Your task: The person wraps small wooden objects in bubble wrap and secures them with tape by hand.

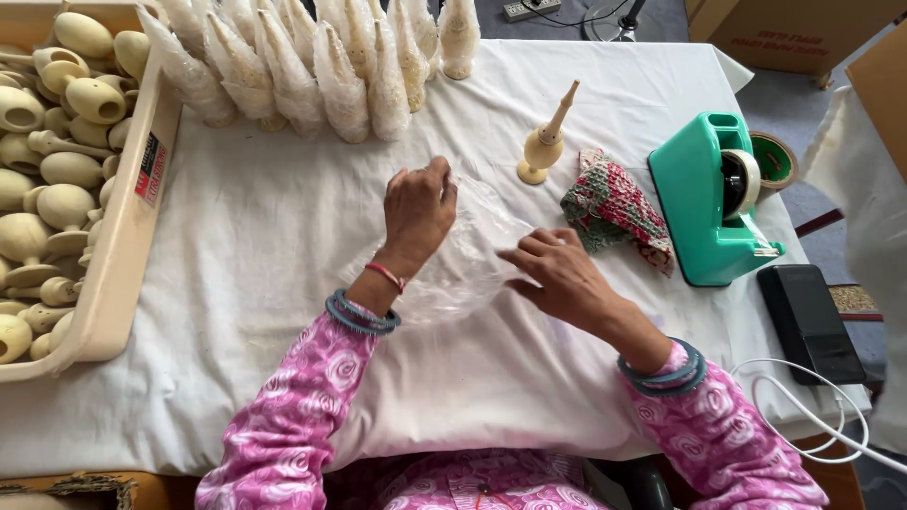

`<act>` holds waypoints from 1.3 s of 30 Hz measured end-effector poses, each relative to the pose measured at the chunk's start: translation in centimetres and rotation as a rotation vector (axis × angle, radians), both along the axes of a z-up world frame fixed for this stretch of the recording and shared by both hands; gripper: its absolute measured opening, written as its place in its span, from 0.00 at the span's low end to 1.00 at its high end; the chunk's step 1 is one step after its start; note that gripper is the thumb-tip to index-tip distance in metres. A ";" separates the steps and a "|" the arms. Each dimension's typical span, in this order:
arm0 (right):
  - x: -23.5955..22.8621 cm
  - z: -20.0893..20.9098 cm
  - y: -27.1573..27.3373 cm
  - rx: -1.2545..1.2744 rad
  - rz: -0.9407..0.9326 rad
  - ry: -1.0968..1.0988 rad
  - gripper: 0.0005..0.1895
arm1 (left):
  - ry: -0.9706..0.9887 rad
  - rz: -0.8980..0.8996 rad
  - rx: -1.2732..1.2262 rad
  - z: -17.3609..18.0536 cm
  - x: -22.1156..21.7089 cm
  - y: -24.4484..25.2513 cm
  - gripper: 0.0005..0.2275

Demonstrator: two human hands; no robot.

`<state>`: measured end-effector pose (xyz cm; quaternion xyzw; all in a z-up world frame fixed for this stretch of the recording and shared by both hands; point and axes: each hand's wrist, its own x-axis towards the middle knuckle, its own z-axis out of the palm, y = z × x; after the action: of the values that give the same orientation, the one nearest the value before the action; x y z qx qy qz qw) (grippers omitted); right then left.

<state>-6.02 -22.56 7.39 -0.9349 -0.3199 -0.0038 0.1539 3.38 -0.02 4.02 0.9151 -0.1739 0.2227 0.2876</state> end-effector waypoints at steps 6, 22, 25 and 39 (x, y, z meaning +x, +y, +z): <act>-1.5 0.3 -4.9 -0.194 -0.007 0.023 0.05 | 0.102 0.267 0.054 -3.5 5.1 1.4 0.06; -1.9 3.3 -2.3 0.373 -0.198 -0.084 0.12 | 0.278 0.351 -0.122 -4.6 3.0 0.7 0.08; 0.9 0.9 1.2 0.207 -0.147 0.064 0.24 | 0.260 0.356 -0.140 -4.5 3.1 1.5 0.08; 5.4 -5.9 -1.3 0.228 -0.197 -0.154 0.22 | 0.300 0.492 0.057 -2.7 2.9 8.7 0.09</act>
<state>-0.59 -23.81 1.48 -0.9352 -0.2349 -0.1270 0.2327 6.25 8.67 1.29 0.9602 0.0916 0.1431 0.2216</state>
